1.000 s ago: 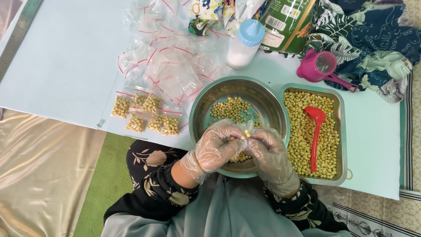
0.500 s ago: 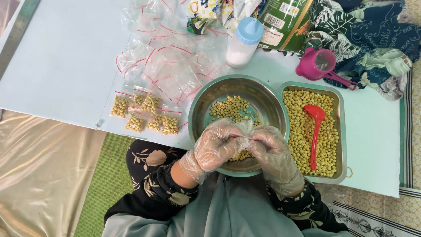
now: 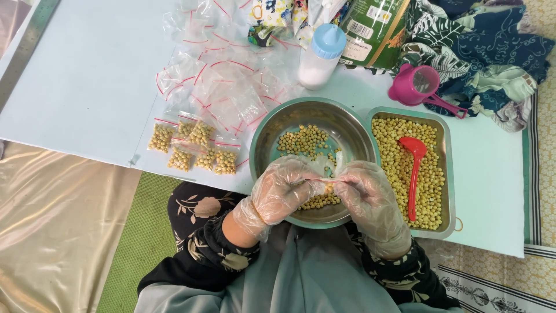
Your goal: The person is manually filling small plastic bags with soybeans from a metal bowl.
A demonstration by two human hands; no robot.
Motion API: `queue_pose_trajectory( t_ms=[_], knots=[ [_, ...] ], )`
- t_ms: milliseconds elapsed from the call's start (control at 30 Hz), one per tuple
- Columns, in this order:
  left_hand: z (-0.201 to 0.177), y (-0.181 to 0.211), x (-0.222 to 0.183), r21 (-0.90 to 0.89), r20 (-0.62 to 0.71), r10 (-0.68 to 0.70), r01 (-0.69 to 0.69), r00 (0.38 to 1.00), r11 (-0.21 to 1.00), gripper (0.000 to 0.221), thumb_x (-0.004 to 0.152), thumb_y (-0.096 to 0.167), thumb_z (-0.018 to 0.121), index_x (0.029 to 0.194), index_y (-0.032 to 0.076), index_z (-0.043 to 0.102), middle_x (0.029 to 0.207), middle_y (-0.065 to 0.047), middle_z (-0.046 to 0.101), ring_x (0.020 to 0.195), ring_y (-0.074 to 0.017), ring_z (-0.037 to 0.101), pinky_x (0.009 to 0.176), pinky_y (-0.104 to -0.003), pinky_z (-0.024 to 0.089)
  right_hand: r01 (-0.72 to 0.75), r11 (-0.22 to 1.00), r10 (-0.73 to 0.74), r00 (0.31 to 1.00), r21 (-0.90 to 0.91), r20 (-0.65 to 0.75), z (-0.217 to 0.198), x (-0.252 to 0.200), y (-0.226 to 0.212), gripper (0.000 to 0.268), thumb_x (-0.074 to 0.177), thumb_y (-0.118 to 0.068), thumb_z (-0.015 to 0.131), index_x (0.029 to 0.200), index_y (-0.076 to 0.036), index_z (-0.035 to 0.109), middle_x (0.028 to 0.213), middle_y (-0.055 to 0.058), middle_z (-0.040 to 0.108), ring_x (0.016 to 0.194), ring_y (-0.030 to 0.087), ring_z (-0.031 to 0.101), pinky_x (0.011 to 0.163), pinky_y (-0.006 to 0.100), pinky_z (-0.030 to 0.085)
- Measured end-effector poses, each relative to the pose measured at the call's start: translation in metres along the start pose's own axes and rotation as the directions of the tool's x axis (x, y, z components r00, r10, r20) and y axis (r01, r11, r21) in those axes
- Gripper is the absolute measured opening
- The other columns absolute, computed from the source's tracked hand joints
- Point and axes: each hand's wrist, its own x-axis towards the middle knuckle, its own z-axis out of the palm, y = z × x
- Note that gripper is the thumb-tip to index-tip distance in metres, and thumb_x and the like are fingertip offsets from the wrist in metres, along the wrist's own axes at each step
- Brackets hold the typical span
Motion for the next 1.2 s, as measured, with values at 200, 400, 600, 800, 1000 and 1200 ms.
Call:
queue_pose_trajectory(
  t_ms=[200, 400, 600, 800, 1000, 1200],
  knots=[
    [0.004, 0.013, -0.002, 0.124, 0.035, 0.06, -0.063, 0.998, 0.99, 0.01, 0.085, 0.01, 0.071, 0.093, 0.013, 0.077, 0.087, -0.013, 0.069, 0.087, -0.0351, 0.069, 0.08, -0.044, 0.059, 0.122, 0.988, -0.118, 0.992, -0.091, 0.049, 0.009, 0.0, -0.005, 0.013, 0.086, -0.012, 0.083, 0.096, -0.004, 0.078, 0.094, 0.011, 0.069, 0.093, 0.026, 0.073, 0.084, 0.037, 0.059],
    [-0.001, 0.015, -0.013, 0.223, 0.037, 0.093, -0.099, 0.995, 0.97, 0.013, 0.088, 0.014, 0.068, 0.097, 0.015, 0.078, 0.087, -0.013, 0.068, 0.086, -0.0395, 0.069, 0.077, -0.044, 0.059, 0.162, 0.973, -0.147, 0.984, -0.163, 0.095, 0.005, -0.001, -0.013, 0.009, 0.09, -0.013, 0.078, 0.092, -0.005, 0.076, 0.093, 0.01, 0.071, 0.092, 0.028, 0.073, 0.085, 0.038, 0.059],
    [0.001, 0.009, -0.013, 0.272, 0.067, 0.129, -0.143, 0.989, 0.952, 0.01, 0.089, 0.016, 0.067, 0.095, 0.013, 0.075, 0.086, -0.016, 0.066, 0.084, -0.0447, 0.066, 0.073, -0.049, 0.058, 0.167, 0.968, -0.151, 0.984, -0.186, 0.097, 0.001, -0.007, -0.013, 0.008, 0.09, -0.01, 0.076, 0.09, -0.004, 0.073, 0.089, 0.01, 0.07, 0.088, 0.029, 0.072, 0.082, 0.039, 0.06],
    [0.002, 0.012, -0.01, 0.28, 0.124, 0.141, -0.171, 0.982, 0.945, 0.01, 0.089, 0.015, 0.068, 0.096, 0.016, 0.075, 0.088, -0.015, 0.065, 0.085, -0.0428, 0.067, 0.075, -0.048, 0.059, 0.21, 0.956, -0.193, 0.976, -0.203, 0.101, 0.007, -0.005, -0.013, 0.005, 0.089, -0.011, 0.078, 0.09, -0.007, 0.076, 0.09, 0.009, 0.071, 0.088, 0.028, 0.072, 0.084, 0.038, 0.059],
    [0.001, 0.006, -0.013, 0.232, 0.082, 0.072, -0.089, 0.994, 0.969, 0.011, 0.089, 0.014, 0.067, 0.094, 0.016, 0.076, 0.089, -0.012, 0.068, 0.086, -0.0386, 0.069, 0.076, -0.045, 0.059, 0.18, 0.963, -0.15, 0.977, -0.203, 0.153, -0.001, -0.002, -0.012, 0.006, 0.093, -0.013, 0.073, 0.09, -0.008, 0.074, 0.09, 0.009, 0.072, 0.09, 0.03, 0.072, 0.084, 0.038, 0.059],
    [-0.001, -0.006, -0.008, 0.286, 0.087, 0.062, -0.085, 0.994, 0.955, 0.011, 0.087, 0.012, 0.067, 0.096, 0.012, 0.073, 0.09, -0.017, 0.066, 0.087, -0.0444, 0.066, 0.074, -0.051, 0.058, 0.142, 0.971, -0.11, 0.98, -0.195, 0.163, -0.005, 0.001, -0.011, 0.009, 0.093, -0.013, 0.073, 0.087, -0.006, 0.071, 0.085, 0.011, 0.07, 0.086, 0.033, 0.071, 0.079, 0.041, 0.06]
  ],
)
